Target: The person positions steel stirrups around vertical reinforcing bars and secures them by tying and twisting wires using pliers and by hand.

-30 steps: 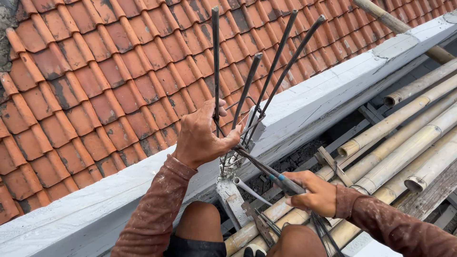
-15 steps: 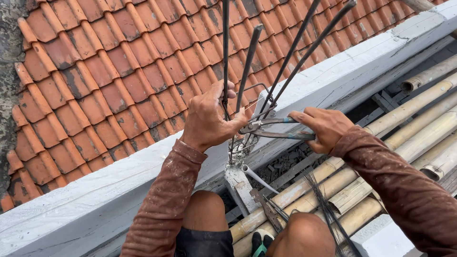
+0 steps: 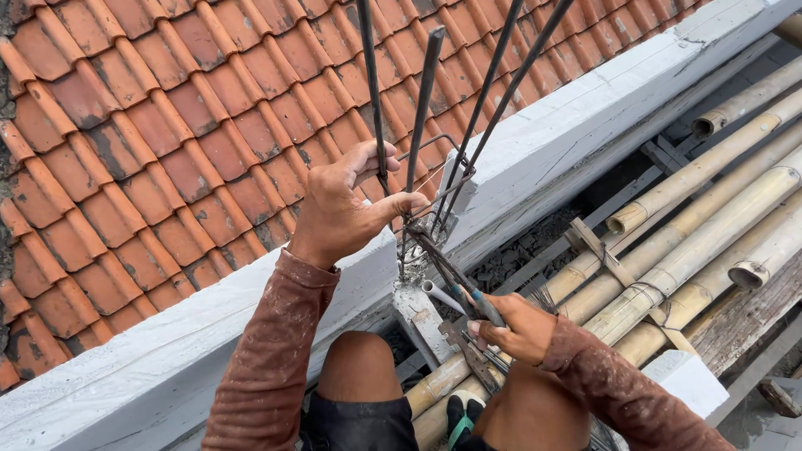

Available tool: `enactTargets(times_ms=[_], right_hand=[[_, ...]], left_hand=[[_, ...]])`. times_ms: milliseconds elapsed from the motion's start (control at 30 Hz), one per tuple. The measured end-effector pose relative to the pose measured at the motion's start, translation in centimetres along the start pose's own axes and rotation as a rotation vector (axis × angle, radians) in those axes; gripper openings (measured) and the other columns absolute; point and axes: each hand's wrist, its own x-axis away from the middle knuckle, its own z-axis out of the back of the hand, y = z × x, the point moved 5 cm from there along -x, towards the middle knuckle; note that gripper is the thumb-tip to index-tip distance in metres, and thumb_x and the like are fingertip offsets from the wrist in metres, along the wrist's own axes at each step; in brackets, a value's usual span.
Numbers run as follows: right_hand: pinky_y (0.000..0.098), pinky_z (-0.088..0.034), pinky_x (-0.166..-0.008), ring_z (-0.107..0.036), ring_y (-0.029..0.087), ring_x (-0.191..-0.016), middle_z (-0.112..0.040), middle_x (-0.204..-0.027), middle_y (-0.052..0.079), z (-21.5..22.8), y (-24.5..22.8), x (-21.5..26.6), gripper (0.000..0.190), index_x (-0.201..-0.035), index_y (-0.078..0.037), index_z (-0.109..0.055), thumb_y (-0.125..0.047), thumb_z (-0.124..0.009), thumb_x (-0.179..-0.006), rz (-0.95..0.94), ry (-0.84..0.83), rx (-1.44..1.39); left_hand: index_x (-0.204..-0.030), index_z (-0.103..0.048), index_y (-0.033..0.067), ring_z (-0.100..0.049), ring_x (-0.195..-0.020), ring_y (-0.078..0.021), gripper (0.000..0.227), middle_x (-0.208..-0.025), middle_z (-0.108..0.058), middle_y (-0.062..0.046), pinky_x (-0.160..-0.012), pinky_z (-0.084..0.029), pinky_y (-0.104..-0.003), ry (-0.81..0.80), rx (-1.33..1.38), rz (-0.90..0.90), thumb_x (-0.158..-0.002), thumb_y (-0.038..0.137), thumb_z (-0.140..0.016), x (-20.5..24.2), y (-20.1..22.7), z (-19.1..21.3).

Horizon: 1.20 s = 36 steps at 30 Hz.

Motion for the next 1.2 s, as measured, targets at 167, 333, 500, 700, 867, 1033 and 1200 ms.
enactTargets(times_ms=[167, 333, 500, 700, 867, 1033, 1200], right_hand=[[0.0472, -0.057, -0.071, -0.071, 0.039, -0.074, -0.071, -0.095, 0.023, -1.7, -3.5, 1.4, 0.077, -0.153, 0.006, -0.028, -0.026, -0.057, -0.09, -0.029, 0.243, 0.45], [0.0479, -0.059, -0.077, -0.071, 0.04, -0.084, -0.07, -0.102, 0.032, -4.5, -5.9, 2.5, 0.07, -0.158, -0.001, -0.035, -0.018, -0.063, -0.097, -0.113, 0.01, -0.169], [0.0411, -0.055, -0.087, -0.057, 0.026, -0.133, -0.046, -0.156, 0.014, -5.2, -3.9, 1.8, 0.087, -0.165, -0.012, -0.018, -0.004, -0.06, -0.089, -0.053, -0.133, -0.937], [0.0437, -0.053, -0.099, -0.055, 0.031, -0.134, -0.042, -0.158, 0.019, -5.8, -1.9, 2.5, 0.092, -0.162, -0.012, -0.008, 0.001, -0.057, -0.086, 0.015, -0.19, -1.159], [0.0434, -0.049, -0.11, -0.057, 0.03, -0.132, -0.047, -0.153, 0.021, -5.9, -2.9, 4.3, 0.082, -0.163, -0.001, -0.01, -0.005, -0.06, -0.099, 0.379, 0.171, -0.881], [0.0408, -0.055, -0.097, -0.065, 0.025, -0.108, -0.061, -0.127, 0.016, -5.4, -0.5, 4.5, 0.077, -0.164, -0.001, -0.019, -0.001, -0.06, -0.099, 0.393, 0.431, -0.871], [0.0389, -0.058, -0.088, -0.067, 0.021, -0.097, -0.062, -0.12, 0.014, -5.7, 0.6, 4.2, 0.074, -0.161, -0.001, -0.026, 0.002, -0.061, -0.096, 0.332, 0.463, -0.937]], left_hand=[[-0.114, -0.069, -0.0003, -0.078, -0.095, -0.018, 0.062, -0.097, -0.077, -0.008, -0.089, -0.062, -0.032, 0.051, -0.016, 0.056, -0.078, 0.044, -0.092, 0.5, 0.2, -0.3], [-0.111, -0.072, -0.0011, -0.077, -0.088, -0.0188, 0.063, -0.092, -0.077, -0.009, -0.084, -0.061, -0.034, 0.067, -0.069, 0.12, -0.073, 0.044, -0.093, 0.8, 0.6, -0.6], [-0.122, -0.061, -0.0084, -0.071, -0.107, -0.0289, 0.068, -0.113, -0.07, -0.021, -0.094, -0.058, -0.038, 0.265, -0.086, -0.036, -0.077, 0.034, -0.089, 1.8, 2.1, 0.4], [-0.114, -0.068, 0.0017, -0.072, -0.101, -0.0269, 0.036, -0.109, -0.072, -0.015, -0.088, -0.057, -0.037, 0.316, -0.183, 0.098, -0.09, 0.022, -0.086, 7.2, 2.3, -0.5], [-0.099, -0.074, 0.0023, -0.073, -0.078, -0.0245, 0.027, -0.089, -0.075, -0.011, -0.072, -0.055, -0.036, 0.16, -0.153, 0.19, -0.085, 0.023, -0.085, 6.6, 0.4, -1.8], [-0.093, -0.075, 0.0041, -0.076, -0.074, -0.0198, 0.012, -0.084, -0.075, -0.008, -0.068, -0.058, -0.032, 0.131, -0.055, 0.168, -0.092, 0.015, -0.078, 5.8, -0.2, -1.8], [-0.091, -0.075, 0.0037, -0.073, -0.069, -0.022, 0.008, -0.082, -0.075, -0.01, -0.063, -0.055, -0.034, 0.087, -0.21, 0.172, -0.089, 0.011, -0.077, 5.0, -0.1, -1.7]])
